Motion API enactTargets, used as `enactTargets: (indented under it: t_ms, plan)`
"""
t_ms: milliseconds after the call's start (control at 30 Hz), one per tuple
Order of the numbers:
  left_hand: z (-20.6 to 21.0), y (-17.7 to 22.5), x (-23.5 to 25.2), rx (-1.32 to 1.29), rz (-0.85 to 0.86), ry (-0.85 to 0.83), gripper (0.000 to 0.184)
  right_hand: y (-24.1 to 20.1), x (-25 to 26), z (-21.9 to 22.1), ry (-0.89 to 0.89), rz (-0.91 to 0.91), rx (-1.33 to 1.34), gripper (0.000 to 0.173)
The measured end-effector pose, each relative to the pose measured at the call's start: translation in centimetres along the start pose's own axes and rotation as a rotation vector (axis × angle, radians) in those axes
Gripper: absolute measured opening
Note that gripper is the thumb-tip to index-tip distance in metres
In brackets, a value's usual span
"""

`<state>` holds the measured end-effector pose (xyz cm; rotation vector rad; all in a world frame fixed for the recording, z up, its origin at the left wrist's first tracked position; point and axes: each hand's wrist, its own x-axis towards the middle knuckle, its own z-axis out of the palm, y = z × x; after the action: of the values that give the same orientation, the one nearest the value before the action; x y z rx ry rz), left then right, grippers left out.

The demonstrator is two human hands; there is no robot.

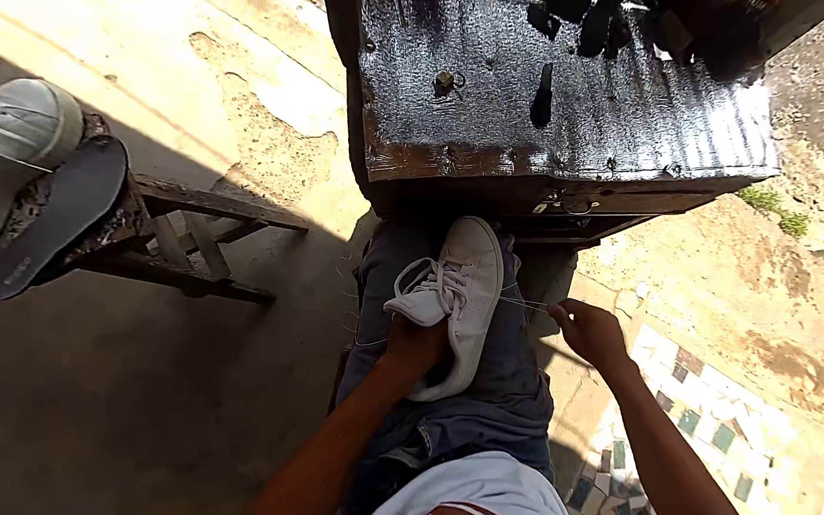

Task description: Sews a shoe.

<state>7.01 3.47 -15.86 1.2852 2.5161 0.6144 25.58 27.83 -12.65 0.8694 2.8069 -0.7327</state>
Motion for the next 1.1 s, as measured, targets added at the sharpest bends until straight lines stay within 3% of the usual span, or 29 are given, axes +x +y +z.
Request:
enactTargets:
  t_ms: [100,167,200,267,333,433,500,567,633,700,800,900,967,1100]
  plan:
    - [0.0,0.0,0.2,-0.043,-0.01,0.015,0.029,-2.0,3.5,0.5,0.042,0.077,-0.007,0.037]
    - [-0.1,0.0,0.0,-0.041,-0.027,0.007,0.032,-3.8,4.7,2.2,-0.042,0.062,0.211,0.039]
    - [-0.1,0.0,0.0,-0.046,-0.027,0.008,0.033,-3.8,4.7,3.0,-0.057,0.006,0.38,0.03]
    - [-0.4,0.0,-0.1,-0.046,-0.02,-0.004,0.033,-1.7,2.9,4.2,-0.049,-0.123,0.661,0.017]
    - [-0.8,0.0,-0.2,-0.031,-0.038,-0.043,0.033,3.1,-0.8,5.0,0.02,-0.092,0.697,0.017]
    - [-1.1,0.1,0.0,-0.02,-0.069,-0.096,0.032,14.1,-9.5,6.9,0.153,0.309,0.51,0.019]
    - [-1.1,0.1,-0.1,-0.024,-0.071,-0.11,0.032,20.6,-17.0,8.7,0.161,0.744,0.422,0.018]
    - [-0.9,0.0,0.0,-0.03,-0.051,-0.086,0.032,24.1,-22.7,10.1,0.12,1.126,0.315,0.024]
    - [-0.8,0.2,-0.1,-0.045,-0.044,-0.063,0.031,24.6,-23.3,10.3,0.113,1.244,0.231,0.038]
    - [-0.5,0.2,-0.3,-0.039,-0.028,-0.023,0.032,20.5,-17.9,9.1,0.22,1.028,0.249,0.047]
    - [-0.1,0.4,-0.4,-0.062,-0.025,0.0,0.037,5.2,-7.3,5.2,0.33,0.458,0.441,0.056]
    - [-1.3,1.0,-0.8,-0.042,-0.077,-0.052,0.036,-7.1,-1.1,4.9,0.258,0.003,0.334,0.087]
    - [-3.4,0.2,-3.0,0.035,-0.14,-0.131,0.026,-9.5,0.5,6.1,0.211,-0.041,0.263,0.087]
    - [-7.4,-7.9,-12.2,0.046,-0.326,-0.08,0.026,-9.1,1.0,6.1,0.138,0.017,0.26,0.09]
